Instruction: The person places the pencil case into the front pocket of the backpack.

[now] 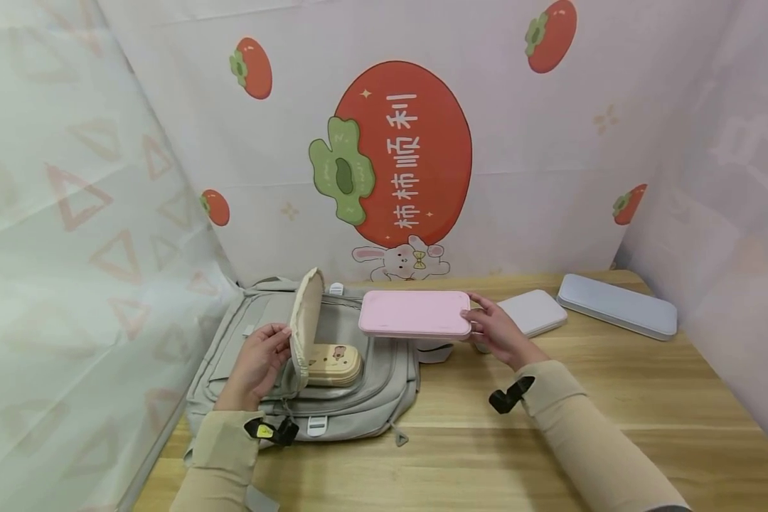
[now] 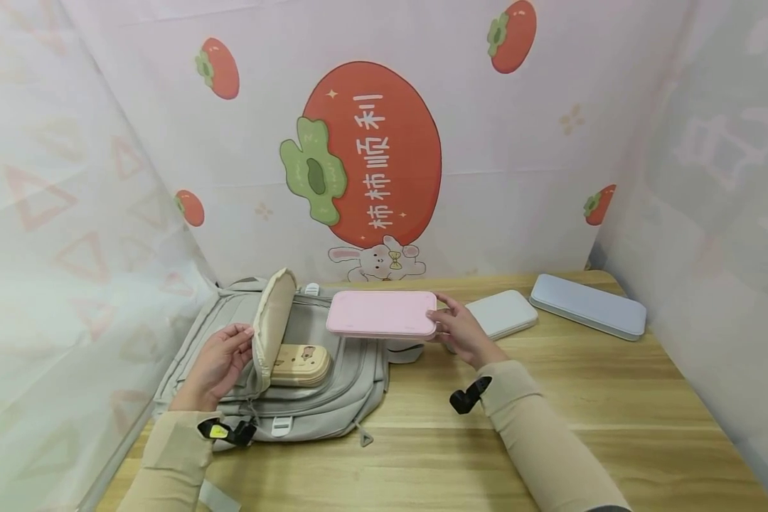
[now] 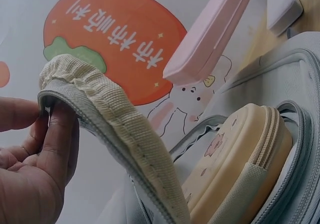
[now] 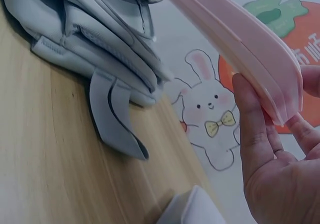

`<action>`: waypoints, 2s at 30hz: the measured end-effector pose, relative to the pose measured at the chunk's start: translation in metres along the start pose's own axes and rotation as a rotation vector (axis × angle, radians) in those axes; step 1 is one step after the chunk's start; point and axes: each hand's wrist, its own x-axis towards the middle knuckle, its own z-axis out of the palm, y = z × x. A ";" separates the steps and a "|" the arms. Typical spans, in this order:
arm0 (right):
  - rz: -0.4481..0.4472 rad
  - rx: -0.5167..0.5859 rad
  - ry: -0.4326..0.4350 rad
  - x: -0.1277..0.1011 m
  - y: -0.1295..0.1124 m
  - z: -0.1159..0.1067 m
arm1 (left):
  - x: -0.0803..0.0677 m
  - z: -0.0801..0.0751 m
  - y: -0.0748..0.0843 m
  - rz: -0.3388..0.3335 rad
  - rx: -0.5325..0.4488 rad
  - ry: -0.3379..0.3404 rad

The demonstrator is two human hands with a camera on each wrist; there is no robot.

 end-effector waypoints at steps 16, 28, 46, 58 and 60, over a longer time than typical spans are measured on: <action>0.038 -0.016 0.047 0.019 0.018 0.037 | -0.001 0.000 0.001 -0.004 -0.003 0.014; 0.061 -0.018 0.081 0.018 0.035 0.052 | -0.003 0.002 -0.008 -0.014 -0.017 0.009; 0.093 -0.284 0.124 0.022 0.024 0.079 | -0.001 0.003 -0.009 0.003 -0.028 0.011; 0.064 -0.331 0.148 0.032 0.026 0.108 | -0.003 0.002 -0.008 0.010 -0.037 0.006; 0.052 -0.333 0.147 0.035 0.026 0.113 | -0.002 0.001 -0.008 0.017 -0.040 0.003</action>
